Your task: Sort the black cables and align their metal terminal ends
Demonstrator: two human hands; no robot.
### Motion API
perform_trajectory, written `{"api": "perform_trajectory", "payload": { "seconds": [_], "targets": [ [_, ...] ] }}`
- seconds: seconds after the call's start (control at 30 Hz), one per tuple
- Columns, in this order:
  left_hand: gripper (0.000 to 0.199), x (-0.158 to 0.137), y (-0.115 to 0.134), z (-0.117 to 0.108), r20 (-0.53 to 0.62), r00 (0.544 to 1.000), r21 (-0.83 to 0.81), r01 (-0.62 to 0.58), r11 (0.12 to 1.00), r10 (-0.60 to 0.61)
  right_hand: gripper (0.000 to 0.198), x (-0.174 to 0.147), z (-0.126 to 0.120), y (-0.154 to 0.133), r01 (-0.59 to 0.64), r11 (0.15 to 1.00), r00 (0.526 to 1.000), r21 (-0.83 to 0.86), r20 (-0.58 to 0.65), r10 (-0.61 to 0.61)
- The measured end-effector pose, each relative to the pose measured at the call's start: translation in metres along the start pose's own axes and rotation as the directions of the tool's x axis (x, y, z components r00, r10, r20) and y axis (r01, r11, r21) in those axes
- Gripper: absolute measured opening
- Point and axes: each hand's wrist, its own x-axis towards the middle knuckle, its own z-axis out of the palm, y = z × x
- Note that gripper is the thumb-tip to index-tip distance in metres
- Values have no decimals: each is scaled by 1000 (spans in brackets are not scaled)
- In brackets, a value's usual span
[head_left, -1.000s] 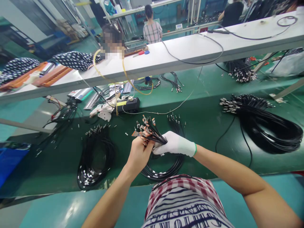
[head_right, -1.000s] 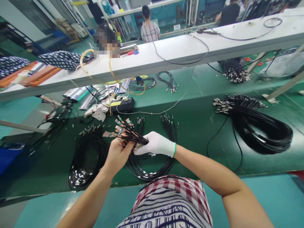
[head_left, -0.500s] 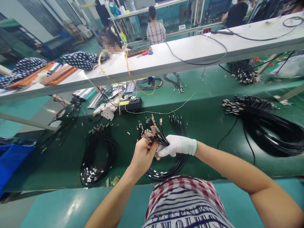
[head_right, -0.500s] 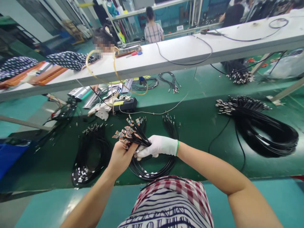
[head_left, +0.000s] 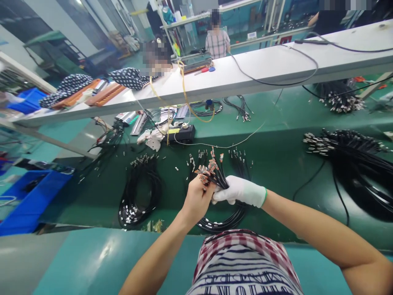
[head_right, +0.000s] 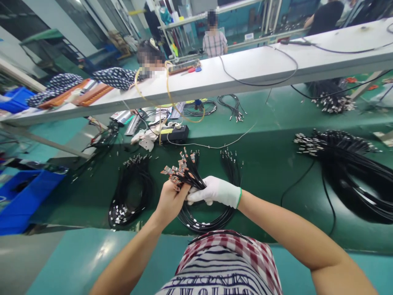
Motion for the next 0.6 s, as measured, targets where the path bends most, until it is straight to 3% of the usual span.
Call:
{"api": "perform_trajectory", "payload": {
  "seconds": [0.2,0.33,0.47,0.6],
  "targets": [
    [31,-1,-3,-1,3,997,-63,84,995,-83,47,2,1,3,19,999,999,33,42,-21],
    [30,-2,-1,-2,-5,996,-68,85,994,-85,47,7,-3,11,8,986,987,169,157,-35],
    [34,-4,2,-1,1,998,-33,64,997,-64,41,11,-9,18,-57,965,946,258,323,-30],
    [34,-7,3,0,-13,996,-14,83,996,-83,36,9,-8,15,-42,970,954,237,299,-31]
  ]
}}
